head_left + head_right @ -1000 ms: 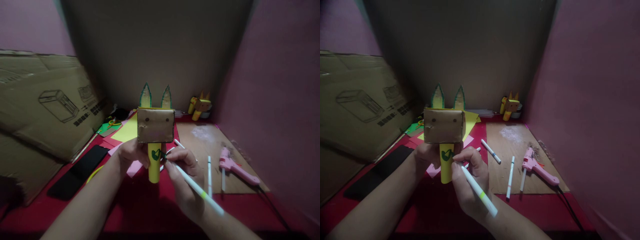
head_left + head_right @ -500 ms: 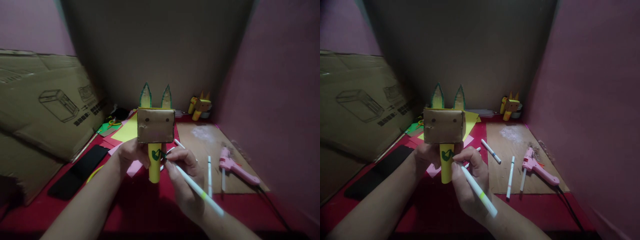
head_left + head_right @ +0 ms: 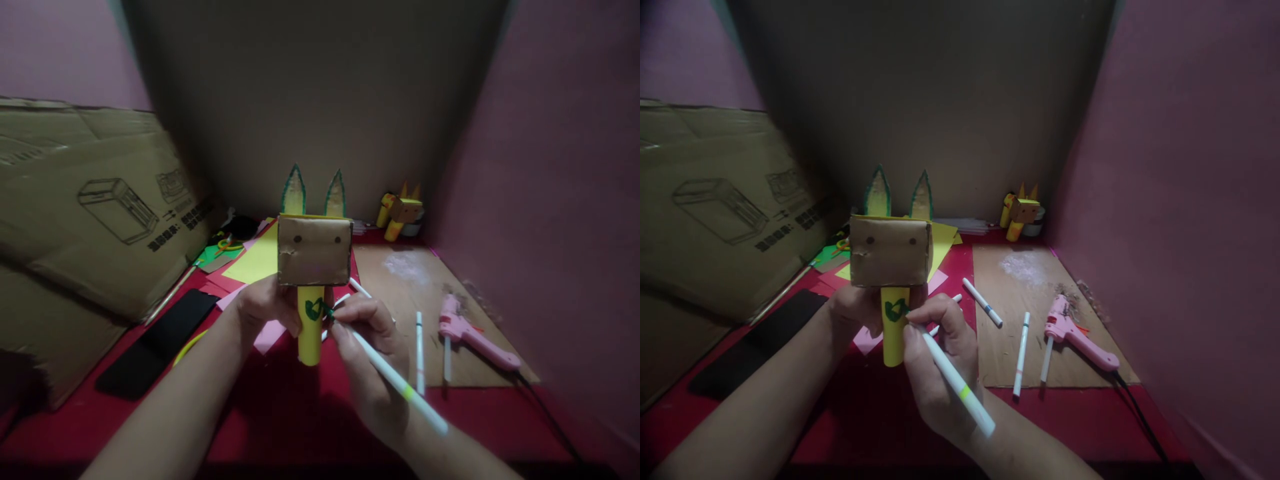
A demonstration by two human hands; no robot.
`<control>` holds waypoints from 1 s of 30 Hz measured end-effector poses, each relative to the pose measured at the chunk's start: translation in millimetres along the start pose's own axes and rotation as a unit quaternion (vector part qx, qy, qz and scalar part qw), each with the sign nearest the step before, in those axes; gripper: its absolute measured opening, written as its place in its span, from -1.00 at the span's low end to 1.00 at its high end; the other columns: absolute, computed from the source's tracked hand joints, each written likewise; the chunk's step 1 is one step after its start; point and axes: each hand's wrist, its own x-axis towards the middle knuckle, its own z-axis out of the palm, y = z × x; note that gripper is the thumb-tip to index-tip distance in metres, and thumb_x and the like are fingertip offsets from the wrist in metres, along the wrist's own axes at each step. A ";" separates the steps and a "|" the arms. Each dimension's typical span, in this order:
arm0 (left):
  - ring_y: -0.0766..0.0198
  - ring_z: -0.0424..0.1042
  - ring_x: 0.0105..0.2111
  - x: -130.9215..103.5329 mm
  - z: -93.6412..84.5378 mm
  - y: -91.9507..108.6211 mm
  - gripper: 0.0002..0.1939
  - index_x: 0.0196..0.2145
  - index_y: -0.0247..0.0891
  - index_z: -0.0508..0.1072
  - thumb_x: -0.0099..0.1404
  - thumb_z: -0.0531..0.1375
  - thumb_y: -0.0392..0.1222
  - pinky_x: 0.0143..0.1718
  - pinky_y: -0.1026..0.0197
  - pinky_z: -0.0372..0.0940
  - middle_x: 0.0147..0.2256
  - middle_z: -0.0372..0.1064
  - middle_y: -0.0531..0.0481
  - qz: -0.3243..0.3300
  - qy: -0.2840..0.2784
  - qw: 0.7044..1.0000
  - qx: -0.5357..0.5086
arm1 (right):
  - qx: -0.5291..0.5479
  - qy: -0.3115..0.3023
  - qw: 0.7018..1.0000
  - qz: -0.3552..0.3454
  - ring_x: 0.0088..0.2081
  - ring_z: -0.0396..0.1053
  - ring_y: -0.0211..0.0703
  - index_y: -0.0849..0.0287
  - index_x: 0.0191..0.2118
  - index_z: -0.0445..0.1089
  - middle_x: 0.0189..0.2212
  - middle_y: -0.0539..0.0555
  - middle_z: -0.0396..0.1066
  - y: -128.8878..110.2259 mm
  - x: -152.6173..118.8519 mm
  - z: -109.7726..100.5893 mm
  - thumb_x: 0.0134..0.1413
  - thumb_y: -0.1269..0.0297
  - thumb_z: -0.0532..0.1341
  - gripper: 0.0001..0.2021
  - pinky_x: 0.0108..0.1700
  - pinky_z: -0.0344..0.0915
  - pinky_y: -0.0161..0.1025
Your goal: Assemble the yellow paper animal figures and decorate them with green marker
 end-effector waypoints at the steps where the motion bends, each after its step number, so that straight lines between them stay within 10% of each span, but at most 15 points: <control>1: 0.20 0.50 -0.35 -0.3 -0.1 -0.1 -0.50 -0.20 -0.30 0.49 -0.07 0.51 -0.09 -0.32 0.25 0.45 -0.32 0.50 -0.02 -0.001 0.001 1.000 -0.001 | 0.003 0.001 1.000 0.004 -0.48 0.16 -0.32 0.01 -0.24 0.38 -0.43 -0.08 0.22 0.3 -0.2 0.1 0.15 0.51 0.17 -0.80 -0.46 0.15 -0.33; 30: 0.21 0.54 -0.36 3.8 0.2 5.2 -0.57 -0.25 -0.29 0.57 -0.12 0.52 -0.27 -0.33 0.29 0.47 -0.32 0.56 -0.01 -0.014 -0.011 0.999 -0.033 | -0.008 -0.007 1.000 -0.020 -0.41 0.22 -0.30 0.05 -0.26 0.39 -0.39 -0.05 0.25 0.5 0.4 0.5 0.14 0.51 0.16 -0.82 -0.40 0.21 -0.31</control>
